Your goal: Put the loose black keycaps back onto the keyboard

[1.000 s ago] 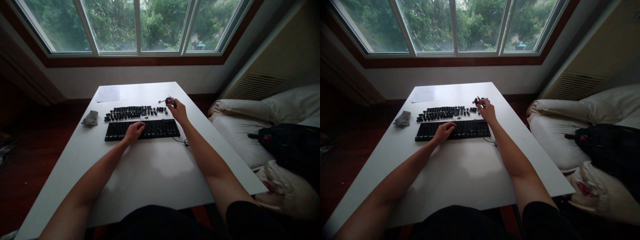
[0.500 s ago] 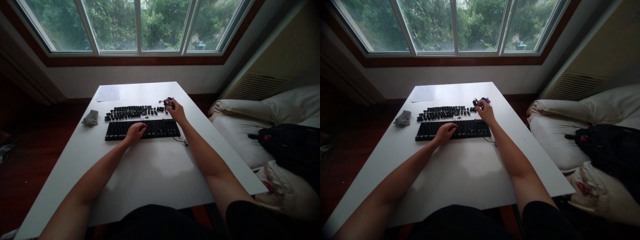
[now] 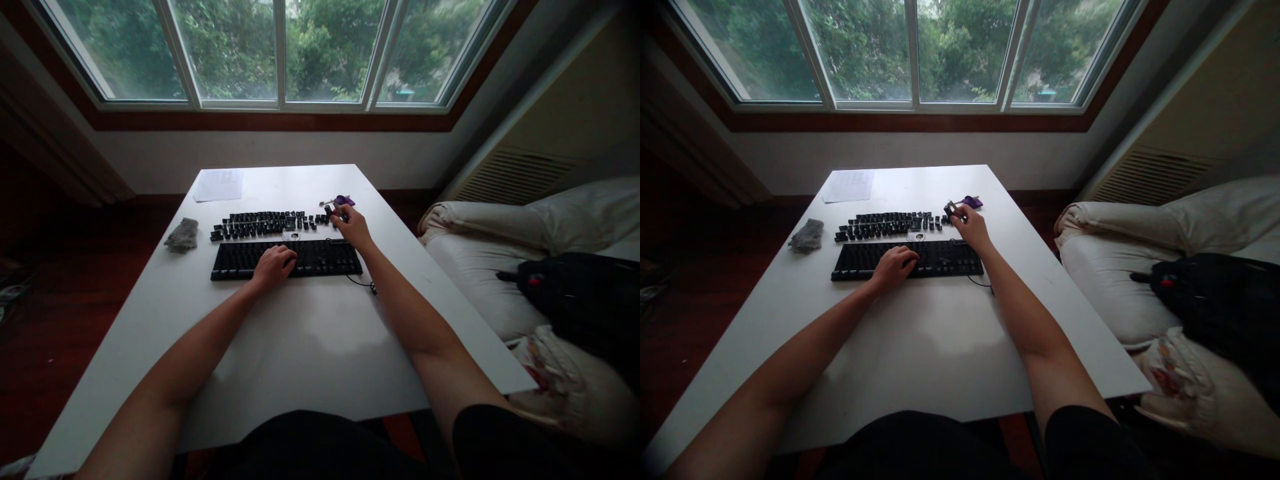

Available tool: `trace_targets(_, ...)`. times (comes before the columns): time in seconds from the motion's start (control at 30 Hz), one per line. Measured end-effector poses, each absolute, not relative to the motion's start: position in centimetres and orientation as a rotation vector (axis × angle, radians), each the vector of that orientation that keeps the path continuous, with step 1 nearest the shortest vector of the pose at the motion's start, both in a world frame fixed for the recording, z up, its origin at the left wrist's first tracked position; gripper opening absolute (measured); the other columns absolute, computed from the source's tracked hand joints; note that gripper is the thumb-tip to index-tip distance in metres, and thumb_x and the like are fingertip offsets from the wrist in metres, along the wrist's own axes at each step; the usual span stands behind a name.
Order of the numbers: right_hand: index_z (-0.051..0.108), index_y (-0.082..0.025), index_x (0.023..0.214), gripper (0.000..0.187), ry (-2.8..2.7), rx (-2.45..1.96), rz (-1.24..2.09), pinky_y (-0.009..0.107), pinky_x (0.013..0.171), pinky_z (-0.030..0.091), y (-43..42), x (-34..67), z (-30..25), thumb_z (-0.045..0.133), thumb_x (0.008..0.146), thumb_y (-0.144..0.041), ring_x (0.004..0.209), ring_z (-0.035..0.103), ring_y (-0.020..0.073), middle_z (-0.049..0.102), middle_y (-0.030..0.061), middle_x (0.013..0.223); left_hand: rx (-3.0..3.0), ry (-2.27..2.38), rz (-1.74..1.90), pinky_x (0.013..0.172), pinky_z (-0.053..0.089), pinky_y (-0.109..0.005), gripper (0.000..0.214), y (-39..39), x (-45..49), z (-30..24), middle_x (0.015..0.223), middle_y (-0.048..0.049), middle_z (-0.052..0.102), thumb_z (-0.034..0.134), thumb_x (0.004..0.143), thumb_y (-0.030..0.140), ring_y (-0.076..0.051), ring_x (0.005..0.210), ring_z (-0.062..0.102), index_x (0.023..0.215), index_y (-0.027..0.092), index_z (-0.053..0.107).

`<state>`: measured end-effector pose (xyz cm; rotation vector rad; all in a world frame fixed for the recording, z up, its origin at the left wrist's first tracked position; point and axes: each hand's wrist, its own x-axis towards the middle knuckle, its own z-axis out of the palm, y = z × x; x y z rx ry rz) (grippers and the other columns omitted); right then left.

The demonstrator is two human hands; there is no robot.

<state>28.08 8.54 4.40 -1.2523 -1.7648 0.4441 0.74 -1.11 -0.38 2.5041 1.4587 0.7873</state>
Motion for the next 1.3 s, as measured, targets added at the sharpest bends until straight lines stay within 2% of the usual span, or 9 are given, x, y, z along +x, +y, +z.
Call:
trace_targets(0.23,0.065,-0.019,0.098,0.027,-1.800,-1.143,0.572,0.028,0.068,0.041,7.1,25.5,5.5,0.063,0.085,-0.041,0.071,0.055,0.0154,0.066,0.0008,0.082,2.523,1.466,0.784,0.087,0.045,-0.039,0.020,-1.2,0.6,-0.3,0.100,-0.0061,0.068,0.054,0.095,0.030,-0.023,0.095,0.060,0.098,0.024,0.073)
trace_targets(0.37,0.066,-0.019,0.101,0.027,-1.956,-1.116,0.517,0.027,0.068,0.041,7.3,23.4,5.7,0.062,0.087,-0.041,0.069,0.054,0.0150,0.067,0.0010,0.085,2.527,1.469,0.783,0.087,0.045,-0.039,0.019,-1.2,0.6,-0.3,0.099,-0.0060,0.068,0.055,0.095,0.030,-0.023,0.094,0.059,0.098,0.023,0.072)
trace_targets(0.53,0.070,-0.020,0.103,0.021,-2.217,-1.234,0.296,0.029,0.079,0.043,9.5,20.7,4.6,0.064,0.088,-0.034,0.086,0.060,0.0191,0.068,0.0058,0.099,2.558,1.462,0.774,0.084,0.045,-0.038,0.019,-1.1,0.4,-0.4,0.099,-0.0060,0.068,0.054,0.095,0.029,-0.023,0.093,0.059,0.099,0.023,0.072)
trace_targets(0.8,0.066,-0.026,0.120,0.030,-2.477,-1.552,0.146,0.032,0.084,0.047,10.8,16.9,2.8,0.062,0.092,-0.037,0.106,0.065,0.0256,0.071,0.0091,0.118,2.576,1.472,0.758,0.085,0.045,-0.039,0.017,-1.0,0.4,-0.3,0.099,-0.0063,0.067,0.055,0.094,0.028,-0.023,0.094,0.059,0.099,0.024,0.071)
trace_targets(1.1,0.062,-0.026,0.121,0.028,-2.508,-1.670,0.096,0.034,0.086,0.050,11.1,15.9,2.5,0.057,0.095,-0.034,0.109,0.066,0.0273,0.071,0.0107,0.118,2.572,1.462,0.749,0.085,0.044,-0.039,0.018,-1.1,0.4,-0.1,0.100,-0.0064,0.067,0.055,0.094,0.029,-0.023,0.094,0.058,0.100,0.024,0.071)
trace_targets(1.3,0.059,-0.025,0.123,0.030,-2.481,-1.649,0.105,0.034,0.085,0.050,10.7,15.5,2.7,0.059,0.094,-0.034,0.108,0.066,0.0269,0.071,0.0102,0.118,2.575,1.482,0.726,0.086,0.044,-0.038,0.018,-1.2,0.4,0.1,0.100,-0.0064,0.066,0.055,0.094,0.028,-0.023,0.094,0.059,0.101,0.024,0.071)
